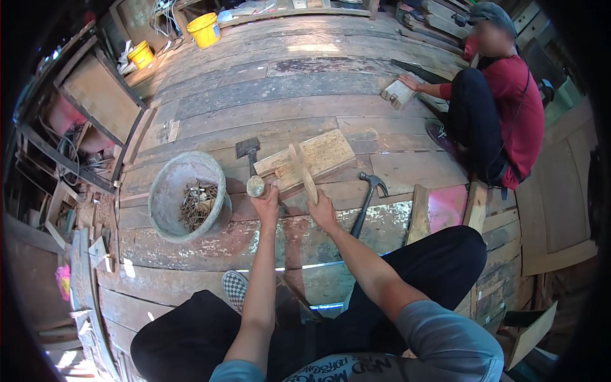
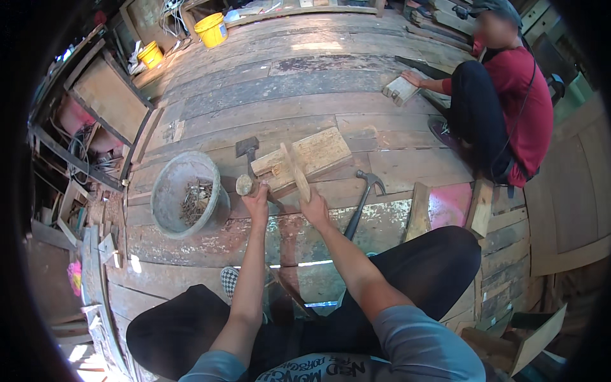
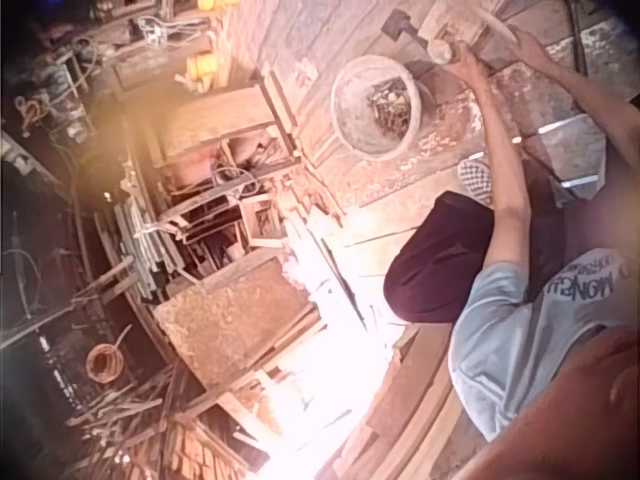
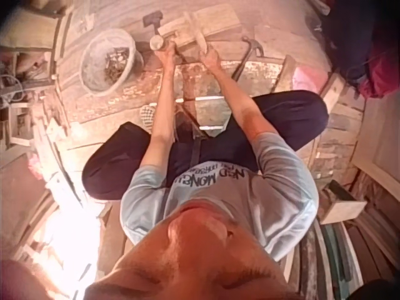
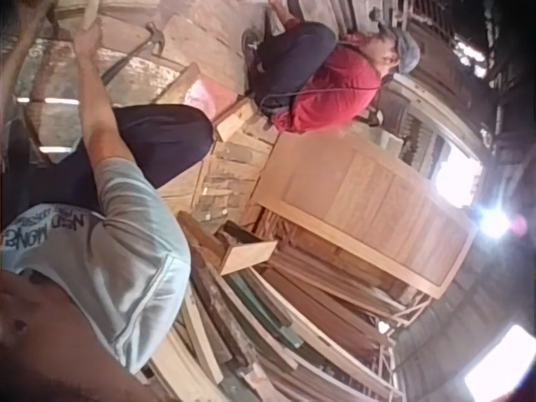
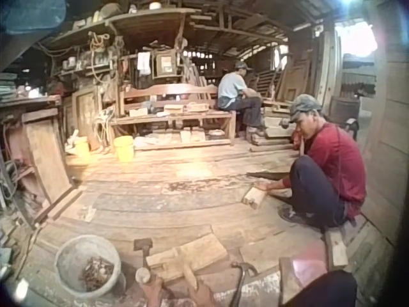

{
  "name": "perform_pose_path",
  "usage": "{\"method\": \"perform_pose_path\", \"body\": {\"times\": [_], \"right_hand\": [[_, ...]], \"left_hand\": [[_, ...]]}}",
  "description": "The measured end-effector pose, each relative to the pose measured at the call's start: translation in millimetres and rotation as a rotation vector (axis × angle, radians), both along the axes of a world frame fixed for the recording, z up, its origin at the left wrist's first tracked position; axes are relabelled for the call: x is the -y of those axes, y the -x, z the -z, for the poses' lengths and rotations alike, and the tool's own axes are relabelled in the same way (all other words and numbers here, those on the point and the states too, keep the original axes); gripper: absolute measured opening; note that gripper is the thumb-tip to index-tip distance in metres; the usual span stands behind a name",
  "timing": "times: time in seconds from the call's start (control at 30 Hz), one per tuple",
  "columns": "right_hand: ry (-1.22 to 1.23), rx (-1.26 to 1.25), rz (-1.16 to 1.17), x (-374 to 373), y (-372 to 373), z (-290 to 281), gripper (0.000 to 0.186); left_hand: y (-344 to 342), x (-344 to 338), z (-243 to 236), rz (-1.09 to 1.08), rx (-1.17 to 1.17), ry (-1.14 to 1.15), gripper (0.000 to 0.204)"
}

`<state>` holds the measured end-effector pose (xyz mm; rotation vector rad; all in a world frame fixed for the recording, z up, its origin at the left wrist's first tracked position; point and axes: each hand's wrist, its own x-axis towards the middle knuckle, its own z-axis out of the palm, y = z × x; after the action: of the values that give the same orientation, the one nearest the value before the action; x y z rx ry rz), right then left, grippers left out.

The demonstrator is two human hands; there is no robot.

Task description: Using a hammer and chisel to carve out a mortise or groove in a piece of wood.

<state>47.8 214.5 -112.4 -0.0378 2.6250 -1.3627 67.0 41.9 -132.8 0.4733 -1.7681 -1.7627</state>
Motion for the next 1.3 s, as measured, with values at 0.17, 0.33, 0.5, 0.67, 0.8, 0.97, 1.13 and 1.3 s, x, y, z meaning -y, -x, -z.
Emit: {"method": "perform_pose_path", "body": {"times": [0.17, 0.33, 0.5, 0.67, 0.8, 0.97, 1.13, 1.3], "right_hand": [[-0.002, 0.071, 0.059, 0, -1, 10, 0.041], [0.021, 0.179, 0.090, 15, 9, 7, 0.039], [0.238, 0.015, 0.095, 33, 6, 3, 0.036], [0.188, 0.180, 0.114, 26, 6, 8, 0.038], [0.168, 0.161, 0.086, 20, 6, 8, 0.041], [0.149, 0.240, 0.041, 24, 22, 38, 0.039], [0.258, 0.444, -0.058, 40, 30, 41, 0.042], [0.083, 0.137, -0.006, 49, -2, 32, 0.044]], "left_hand": [[8, -15, -16, -0.172, -0.130, 0.064, 0.018], [0, -6, -23, -0.065, -0.135, 0.081, 0.014], [1, -7, -32, -0.129, -0.166, 0.075, 0.017], [-10, -17, -53, 0.077, -0.149, -0.042, 0.015], [-13, -13, -59, 0.021, -0.133, 0.026, 0.017], [-6, -12, -53, -0.005, -0.121, 0.060, 0.022], [-9, -19, -62, 0.035, -0.077, 0.031, 0.019], [-13, -15, -62, -0.006, -0.151, 0.050, 0.023]]}}
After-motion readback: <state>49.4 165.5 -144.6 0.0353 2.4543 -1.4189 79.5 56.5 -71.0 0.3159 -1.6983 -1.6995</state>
